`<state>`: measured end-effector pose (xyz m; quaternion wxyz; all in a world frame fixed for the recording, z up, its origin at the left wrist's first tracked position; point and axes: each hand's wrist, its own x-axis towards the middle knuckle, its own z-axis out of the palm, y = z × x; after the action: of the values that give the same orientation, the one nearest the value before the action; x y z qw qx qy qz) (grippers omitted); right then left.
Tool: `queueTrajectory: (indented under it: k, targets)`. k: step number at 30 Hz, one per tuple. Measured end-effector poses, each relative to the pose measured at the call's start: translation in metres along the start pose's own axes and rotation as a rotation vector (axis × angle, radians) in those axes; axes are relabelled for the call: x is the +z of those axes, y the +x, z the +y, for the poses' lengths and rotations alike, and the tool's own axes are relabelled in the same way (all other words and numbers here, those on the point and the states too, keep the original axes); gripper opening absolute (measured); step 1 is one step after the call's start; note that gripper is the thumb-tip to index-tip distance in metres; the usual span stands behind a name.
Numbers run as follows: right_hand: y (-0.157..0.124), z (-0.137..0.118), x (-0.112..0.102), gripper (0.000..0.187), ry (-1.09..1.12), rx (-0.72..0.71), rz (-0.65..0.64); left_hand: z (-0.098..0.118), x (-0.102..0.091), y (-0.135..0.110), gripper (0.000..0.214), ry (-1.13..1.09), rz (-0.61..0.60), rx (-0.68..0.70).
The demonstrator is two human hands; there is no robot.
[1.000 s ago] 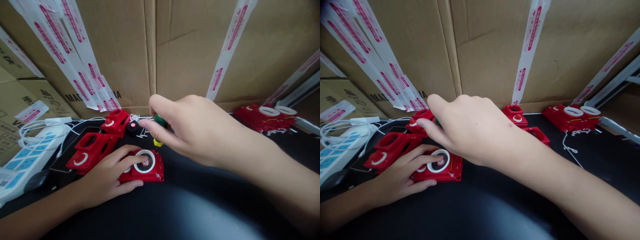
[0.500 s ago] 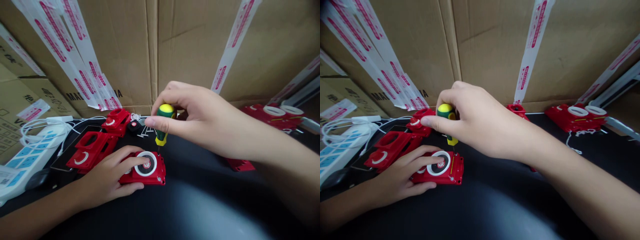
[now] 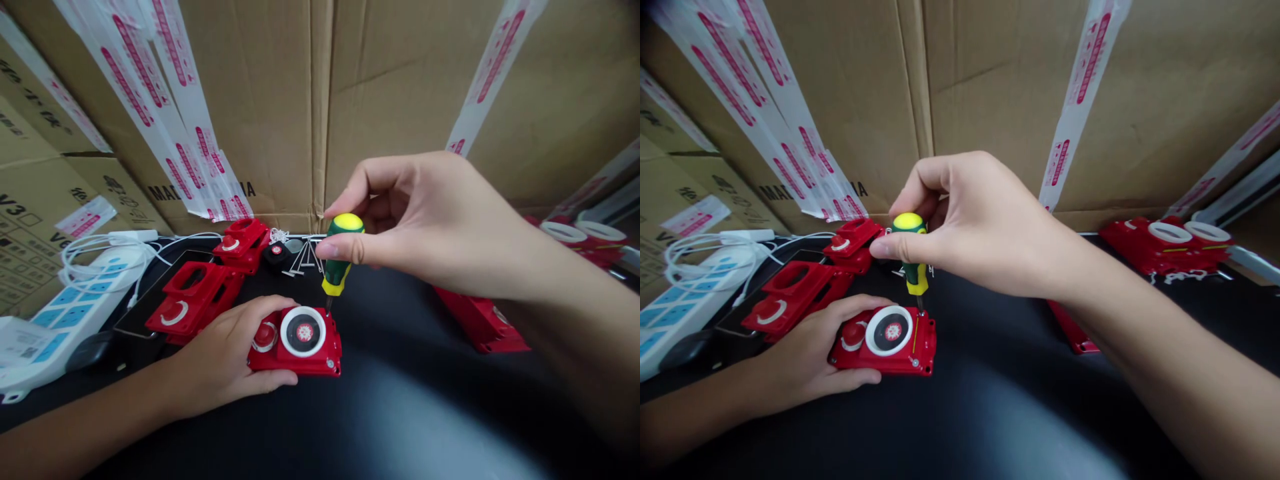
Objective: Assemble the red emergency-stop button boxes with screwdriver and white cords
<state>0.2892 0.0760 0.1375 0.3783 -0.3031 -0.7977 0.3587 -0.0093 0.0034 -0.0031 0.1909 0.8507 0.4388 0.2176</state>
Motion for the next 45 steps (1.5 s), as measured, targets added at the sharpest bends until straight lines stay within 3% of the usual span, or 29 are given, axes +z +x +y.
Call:
queueTrajectory:
  k: [5, 12, 16, 22, 28, 32, 38, 42, 45]
  targets:
    - [0.004, 0.017, -0.004, 0.022, 0.205, -0.044, -0.109, -0.002, 0.001, -0.001, 0.080, -0.005, 0.023, 0.011]
    - [0.006, 0.028, -0.009, 0.026, 0.445, -0.097, -0.390, 0.003, -0.002, 0.003, 0.076, -0.030, -0.023, -0.003]
    - [0.007, 0.019, -0.004, 0.020, 0.307, -0.097, -0.276, 0.005, -0.003, 0.006, 0.067, -0.040, -0.028, 0.046]
    - [0.004, 0.008, 0.004, 0.037, 0.175, -0.041, -0.143, 0.003, -0.001, 0.004, 0.065, 0.010, 0.020, 0.136]
    - [0.002, 0.001, 0.004, 0.045, 0.101, -0.016, -0.032, 0.001, 0.000, 0.001, 0.056, 0.124, -0.007, 0.173]
    - [0.003, 0.000, -0.002, 0.039, 0.125, -0.007, -0.071, -0.002, 0.001, 0.000, 0.052, 0.145, 0.007, 0.201]
    - [-0.001, -0.006, -0.017, 0.025, 0.174, -0.027, -0.265, -0.001, 0.000, 0.000, 0.044, 0.171, 0.007, 0.254]
    - [-0.007, -0.016, -0.020, 0.016, -0.053, -0.049, -0.283, 0.003, -0.005, 0.002, 0.041, 0.191, 0.002, 0.266]
    - [-0.011, -0.019, -0.013, 0.019, -0.336, -0.151, -0.191, 0.005, -0.007, 0.004, 0.039, 0.208, -0.003, 0.290]
